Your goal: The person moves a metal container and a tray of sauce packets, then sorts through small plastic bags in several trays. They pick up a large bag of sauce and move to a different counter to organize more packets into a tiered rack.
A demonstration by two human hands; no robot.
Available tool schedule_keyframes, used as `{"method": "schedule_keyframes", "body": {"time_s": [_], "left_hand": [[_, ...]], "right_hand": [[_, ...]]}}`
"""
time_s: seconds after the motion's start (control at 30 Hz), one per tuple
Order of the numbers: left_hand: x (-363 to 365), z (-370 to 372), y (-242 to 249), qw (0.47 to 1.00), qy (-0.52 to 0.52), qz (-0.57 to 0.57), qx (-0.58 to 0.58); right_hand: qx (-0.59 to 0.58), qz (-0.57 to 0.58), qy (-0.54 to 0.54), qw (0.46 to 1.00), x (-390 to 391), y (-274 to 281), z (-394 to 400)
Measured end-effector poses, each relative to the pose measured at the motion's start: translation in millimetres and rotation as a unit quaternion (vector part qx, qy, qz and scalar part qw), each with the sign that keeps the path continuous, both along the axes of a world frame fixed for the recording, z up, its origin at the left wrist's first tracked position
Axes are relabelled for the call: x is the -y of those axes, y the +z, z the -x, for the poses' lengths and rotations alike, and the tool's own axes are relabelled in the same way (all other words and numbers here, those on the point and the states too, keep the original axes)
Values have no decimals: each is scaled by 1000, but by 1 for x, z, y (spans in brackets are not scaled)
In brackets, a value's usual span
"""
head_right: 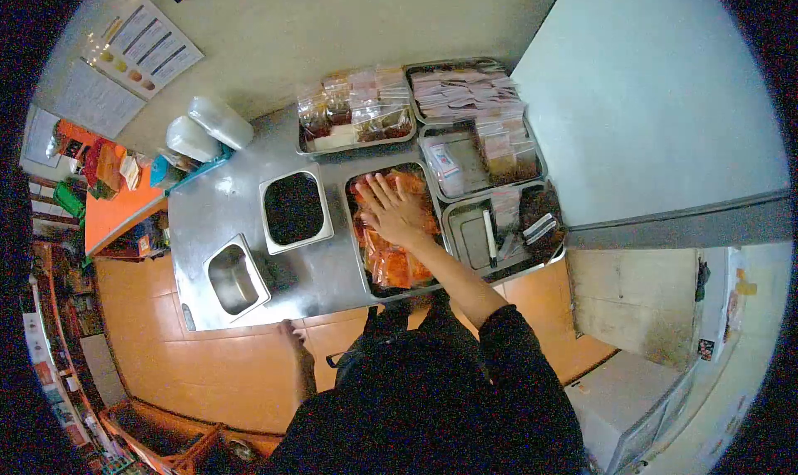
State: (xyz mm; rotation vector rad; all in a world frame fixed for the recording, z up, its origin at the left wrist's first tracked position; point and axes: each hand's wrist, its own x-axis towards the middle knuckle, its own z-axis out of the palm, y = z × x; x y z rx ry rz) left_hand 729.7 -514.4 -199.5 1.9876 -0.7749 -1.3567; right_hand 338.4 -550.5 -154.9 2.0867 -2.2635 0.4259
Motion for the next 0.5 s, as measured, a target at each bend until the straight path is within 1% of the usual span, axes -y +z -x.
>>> {"method": "schedule_keyframes", "body": {"time_s": [0.03, 0.07, 0.13, 0.17, 0.23, 0.27, 0.3, 0.33, 0.4, 0.43, 0.47, 0.5], "left_hand": [[-8, 31, 22, 989, -120, 1, -82], [-5, 68, 46, 957, -239, 4, -162], [-4, 111, 50, 890, -403, -43, -211], [-7, 129, 45, 888, -404, -40, -214], [-15, 155, 28, 857, -470, 31, -209], [-14, 161, 28, 854, -474, 35, -211], [-14, 161, 30, 871, -434, 3, -231], [-14, 163, 31, 885, -392, -29, -250], [-14, 163, 19, 890, -385, -13, -245], [-12, 158, 10, 884, -397, -18, -245], [-11, 155, 4, 879, -408, -22, -246], [-9, 154, 10, 874, -439, -15, -208]], "right_hand": [[1, 2, 3, 1000, 1, 2, 1], [2, 4, 0, 1000, 0, 2, 0], [21, 29, 3, 999, -1, 5, 3], [37, 46, 1, 998, -4, 6, 2], [47, 37, -2, 998, -9, -1, 1], [60, 32, -5, 998, -6, -1, 4], [95, 14, -7, 995, -4, -1, 5], [93, 18, -12, 995, -6, -1, 11], [114, 38, -13, 993, -15, 16, 25], [141, 71, -29, 987, -23, 25, 38], [139, 72, -27, 987, -31, 26, 51], [145, 78, -124, 979, -36, 26, 66]]}}
